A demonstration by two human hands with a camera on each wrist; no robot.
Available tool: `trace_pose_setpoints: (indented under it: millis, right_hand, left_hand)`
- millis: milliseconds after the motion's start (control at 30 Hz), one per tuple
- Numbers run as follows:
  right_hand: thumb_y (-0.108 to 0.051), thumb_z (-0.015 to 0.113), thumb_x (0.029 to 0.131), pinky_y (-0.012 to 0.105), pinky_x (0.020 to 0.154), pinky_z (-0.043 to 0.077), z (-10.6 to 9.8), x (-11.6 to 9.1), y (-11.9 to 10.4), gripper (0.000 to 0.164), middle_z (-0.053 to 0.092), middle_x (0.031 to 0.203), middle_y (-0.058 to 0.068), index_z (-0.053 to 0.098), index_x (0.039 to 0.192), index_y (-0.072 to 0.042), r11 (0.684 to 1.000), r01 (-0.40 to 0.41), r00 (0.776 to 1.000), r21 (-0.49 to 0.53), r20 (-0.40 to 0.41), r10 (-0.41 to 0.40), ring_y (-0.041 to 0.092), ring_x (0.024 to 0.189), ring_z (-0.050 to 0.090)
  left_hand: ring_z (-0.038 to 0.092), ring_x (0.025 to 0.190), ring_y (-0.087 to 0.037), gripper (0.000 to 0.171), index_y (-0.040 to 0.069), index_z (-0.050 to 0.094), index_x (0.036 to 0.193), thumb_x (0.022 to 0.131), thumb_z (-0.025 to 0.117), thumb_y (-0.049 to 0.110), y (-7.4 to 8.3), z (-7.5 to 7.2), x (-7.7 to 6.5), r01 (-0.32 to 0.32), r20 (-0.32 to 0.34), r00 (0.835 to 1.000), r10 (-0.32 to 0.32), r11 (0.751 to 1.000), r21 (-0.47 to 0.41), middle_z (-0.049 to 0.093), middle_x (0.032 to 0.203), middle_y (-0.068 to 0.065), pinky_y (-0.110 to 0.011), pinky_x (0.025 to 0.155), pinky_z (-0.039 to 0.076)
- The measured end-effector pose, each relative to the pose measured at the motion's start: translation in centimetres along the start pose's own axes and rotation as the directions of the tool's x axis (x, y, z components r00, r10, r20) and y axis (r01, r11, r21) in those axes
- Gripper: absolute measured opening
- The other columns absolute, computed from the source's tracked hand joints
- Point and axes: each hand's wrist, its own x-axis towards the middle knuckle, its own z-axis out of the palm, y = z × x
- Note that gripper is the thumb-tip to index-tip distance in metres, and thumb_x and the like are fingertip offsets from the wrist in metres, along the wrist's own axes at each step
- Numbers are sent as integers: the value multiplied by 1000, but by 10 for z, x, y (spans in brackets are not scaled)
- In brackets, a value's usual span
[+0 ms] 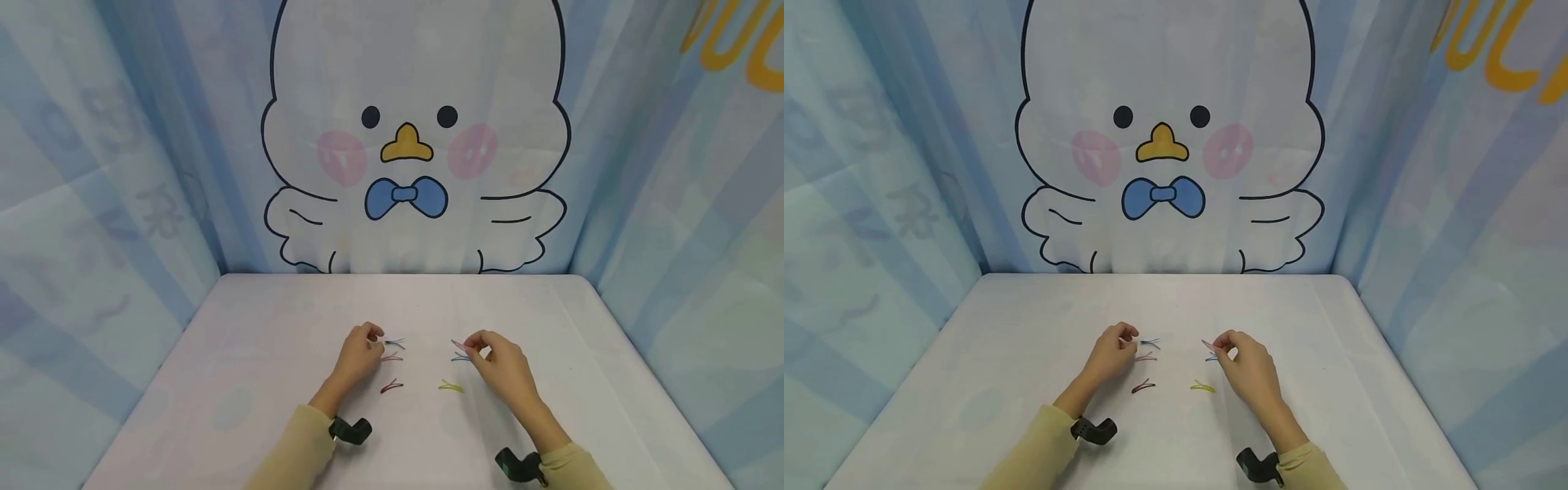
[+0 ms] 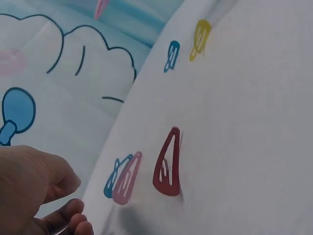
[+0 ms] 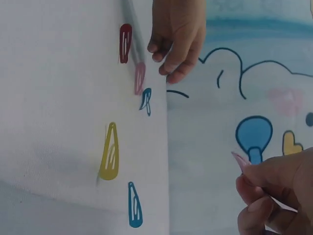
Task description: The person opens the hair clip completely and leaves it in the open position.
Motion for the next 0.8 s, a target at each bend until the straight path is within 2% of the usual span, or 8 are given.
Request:
trace_pose_setpoints:
  millis: [133, 233, 367, 467, 600, 800]
  right_hand:
    - [-13, 74, 94, 25, 53, 40, -5, -12, -12, 6, 69, 91, -1, 72, 99, -16, 997, 72, 997, -1, -19, -72, 10, 59, 47]
    - [-12, 76, 94, 24, 52, 40, -8, -20, -21, 8, 69, 91, -3, 71, 100, -17, 994, 110, 994, 5, -24, -110, 8, 57, 45]
    - [-13, 75, 94, 24, 52, 42, -12, -30, -33, 10, 69, 94, -3, 70, 100, -19, 993, 115, 993, 13, -12, -114, 7, 56, 45]
    - [-11, 74, 95, 23, 52, 43, -16, -37, -41, 11, 68, 96, -4, 70, 100, -20, 992, 123, 992, 19, -6, -122, 6, 56, 45]
    - [-7, 74, 94, 23, 51, 43, -22, -48, -52, 16, 66, 95, -8, 69, 99, -22, 984, 172, 985, 41, -17, -171, 3, 54, 43]
    - [-4, 75, 93, 21, 51, 42, -36, -63, -69, 25, 64, 93, -15, 69, 96, -28, 966, 251, 967, 68, -73, -246, -1, 54, 41]
  left_hand:
    - [50, 79, -14, 19, 6, 66, 112, 93, 63, 6, 17, -7, -11, -91, -35, 995, 89, 993, -74, 61, 99, -6, -27, 70, 43]
    - [52, 79, -12, 16, 7, 66, 112, 96, 62, 7, 35, -13, -21, -171, -5, 985, 172, 977, -126, 62, 97, -3, -24, 68, 45]
    - [54, 79, -11, 13, 9, 69, 112, 100, 64, 11, 62, -20, -38, -264, 54, 960, 275, 951, -160, 63, 96, 1, -23, 68, 48]
    - [53, 76, -10, 11, 10, 70, 110, 100, 67, 13, 79, -24, -51, -326, 62, 938, 340, 930, -170, 64, 95, 3, -24, 67, 49]
    - [53, 75, -8, 13, 12, 71, 110, 98, 71, 17, 98, -31, -67, -380, 72, 915, 398, 907, -181, 67, 96, 6, -23, 66, 48]
    - [56, 78, -11, 13, 19, 72, 108, 96, 75, 25, 117, -39, -84, -414, 115, 891, 440, 889, -197, 71, 96, 14, -24, 69, 48]
